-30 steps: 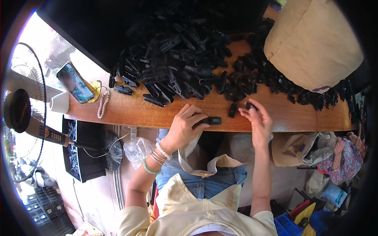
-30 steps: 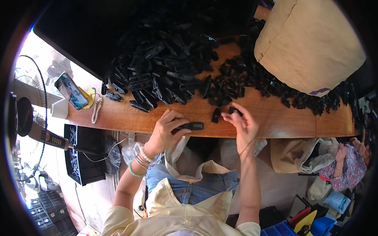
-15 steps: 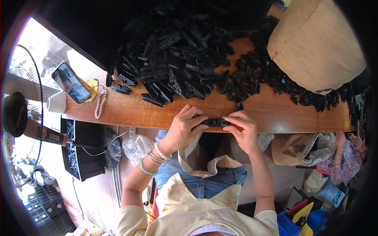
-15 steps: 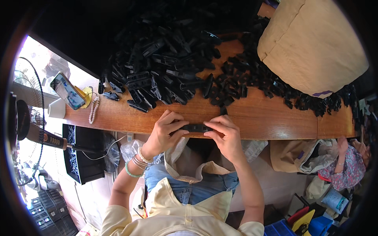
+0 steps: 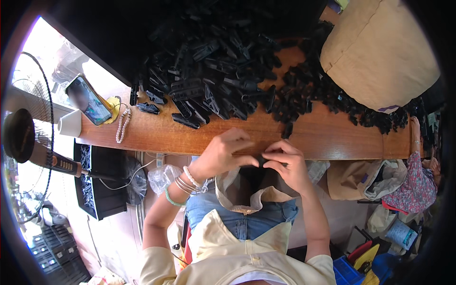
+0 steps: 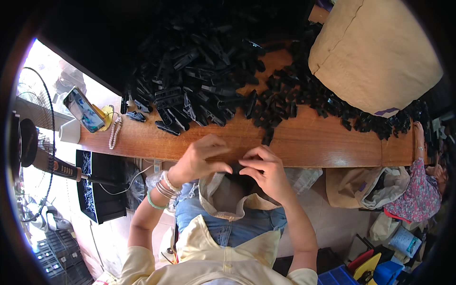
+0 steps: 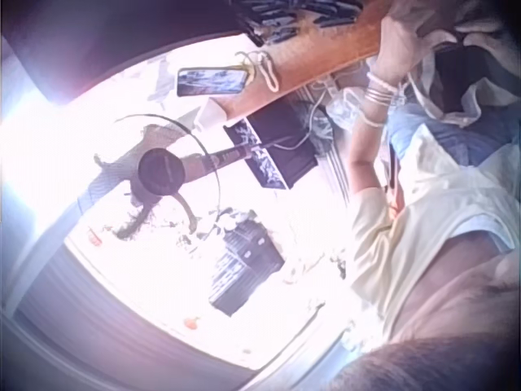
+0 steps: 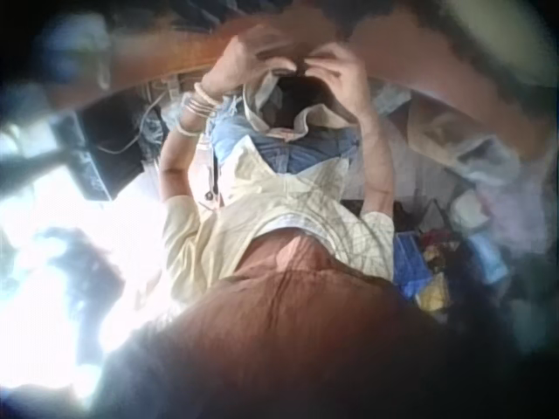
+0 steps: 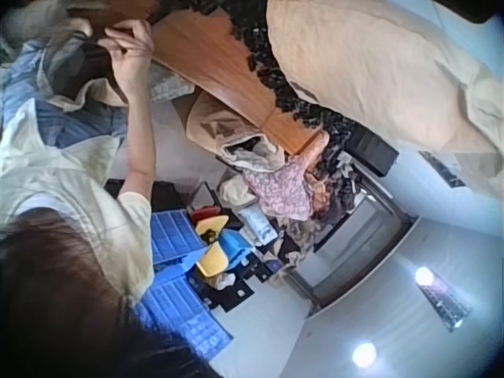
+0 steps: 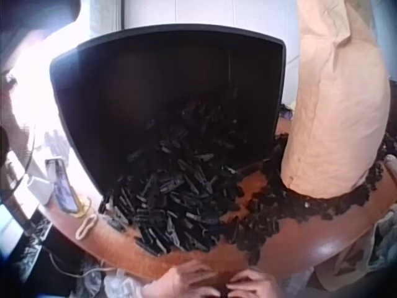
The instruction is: The person assembles plastic components by fitting small plastic clips onto plastic bases by hand and dropping the assembled parts into a bag.
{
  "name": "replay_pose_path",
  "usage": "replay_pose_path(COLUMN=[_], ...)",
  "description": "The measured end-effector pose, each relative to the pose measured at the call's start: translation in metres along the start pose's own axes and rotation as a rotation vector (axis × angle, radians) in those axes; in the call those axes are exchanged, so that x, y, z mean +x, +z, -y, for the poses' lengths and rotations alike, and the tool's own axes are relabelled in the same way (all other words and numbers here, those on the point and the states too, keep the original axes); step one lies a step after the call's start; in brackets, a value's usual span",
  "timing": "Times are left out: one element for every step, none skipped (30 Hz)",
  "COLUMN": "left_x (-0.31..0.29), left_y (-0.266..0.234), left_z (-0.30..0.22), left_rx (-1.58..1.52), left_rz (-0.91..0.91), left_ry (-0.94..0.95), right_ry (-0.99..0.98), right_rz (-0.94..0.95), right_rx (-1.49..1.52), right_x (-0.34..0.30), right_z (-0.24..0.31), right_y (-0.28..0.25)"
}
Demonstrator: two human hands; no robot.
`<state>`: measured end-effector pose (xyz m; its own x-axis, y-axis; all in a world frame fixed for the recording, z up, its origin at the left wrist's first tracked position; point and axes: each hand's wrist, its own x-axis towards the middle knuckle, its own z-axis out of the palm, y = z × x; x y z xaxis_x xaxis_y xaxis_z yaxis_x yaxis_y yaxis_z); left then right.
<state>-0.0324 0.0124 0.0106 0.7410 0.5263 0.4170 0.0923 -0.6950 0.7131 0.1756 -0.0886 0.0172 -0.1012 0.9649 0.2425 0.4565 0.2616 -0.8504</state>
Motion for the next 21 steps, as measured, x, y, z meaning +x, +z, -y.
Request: replay_pose_path(left_x=[0.004,0.009,0.015,0.023,0.029,0.033,0.035,0.036,0.037,0.035,0.034,0.033,0.033,0.033,0.035,0.037,0.039,0.044,0.052,0.057,0.061], left_y=[-0.005,-0.009,-0.013,-0.017,-0.019,-0.019,-0.018,-0.015,-0.013,-0.01,-0.007,-0.004,-0.001,-0.001,0.001,0.005,0.007,0.011,0.012,0.013,0.014], left_z=[-0.001,-0.001,0.0,0.004,0.006,0.009,0.009,0.008,0.006,0.004,0.002,-0.002,-0.005,-0.008,-0.008,-0.007,-0.005,0.001,0.008,0.013,0.015], left_rx=[0.121,0.243,0.24,0.498,0.755,0.795,0.797,0.778,0.759,0.743,0.743,0.682,0.62,0.59,0.592,0.449,0.307,0.306,0.24,0.173,0.172], left_rz=[-0.09,-0.181,-0.181,-0.162,-0.143,-0.079,-0.08,-0.032,0.016,0.031,0.032,0.035,0.038,0.082,0.081,0.13,0.178,0.176,0.201,0.225,0.224], left_ry=[-0.004,-0.008,-0.007,0.044,0.096,0.133,0.139,0.175,0.208,0.239,0.241,0.264,0.286,0.255,0.252,0.184,0.115,0.116,0.028,-0.06,-0.058], right_ry=[-0.003,0.057,0.121,0.207,0.207,0.152,0.096,0.078,0.078,0.043,0.008,0.01,-0.019,-0.047,-0.049,0.116,0.276,0.276,0.253,0.226,0.226], right_rz=[0.0,-0.165,-0.33,-0.444,-0.45,-0.457,-0.459,-0.429,-0.432,-0.444,-0.455,-0.454,-0.444,-0.434,-0.432,-0.436,-0.432,-0.432,-0.482,-0.524,-0.525], right_rx=[-0.001,-0.024,-0.048,-0.134,-0.136,-0.415,-0.693,-0.703,-0.702,-0.719,-0.735,-0.734,-0.749,-0.765,-0.764,-0.497,-0.229,-0.231,0.072,0.377,0.374], right_x=[-0.001,-0.001,-0.003,0.002,0.007,0.014,0.019,0.02,0.018,0.017,0.016,0.015,0.014,0.013,0.013,0.013,0.013,0.013,0.013,0.013,0.011], right_z=[0.0,0.001,0.003,-0.001,-0.003,-0.006,-0.01,-0.02,-0.025,-0.028,-0.031,-0.031,-0.031,-0.03,-0.023,-0.014,-0.008,-0.008,-0.01,-0.011,-0.015], right_y=[-0.002,-0.003,-0.005,-0.003,-0.003,-0.003,-0.003,-0.003,-0.002,-0.001,-0.002,-0.004,-0.006,-0.008,-0.009,-0.01,-0.009,-0.007,-0.003,-0.001,-0.002])
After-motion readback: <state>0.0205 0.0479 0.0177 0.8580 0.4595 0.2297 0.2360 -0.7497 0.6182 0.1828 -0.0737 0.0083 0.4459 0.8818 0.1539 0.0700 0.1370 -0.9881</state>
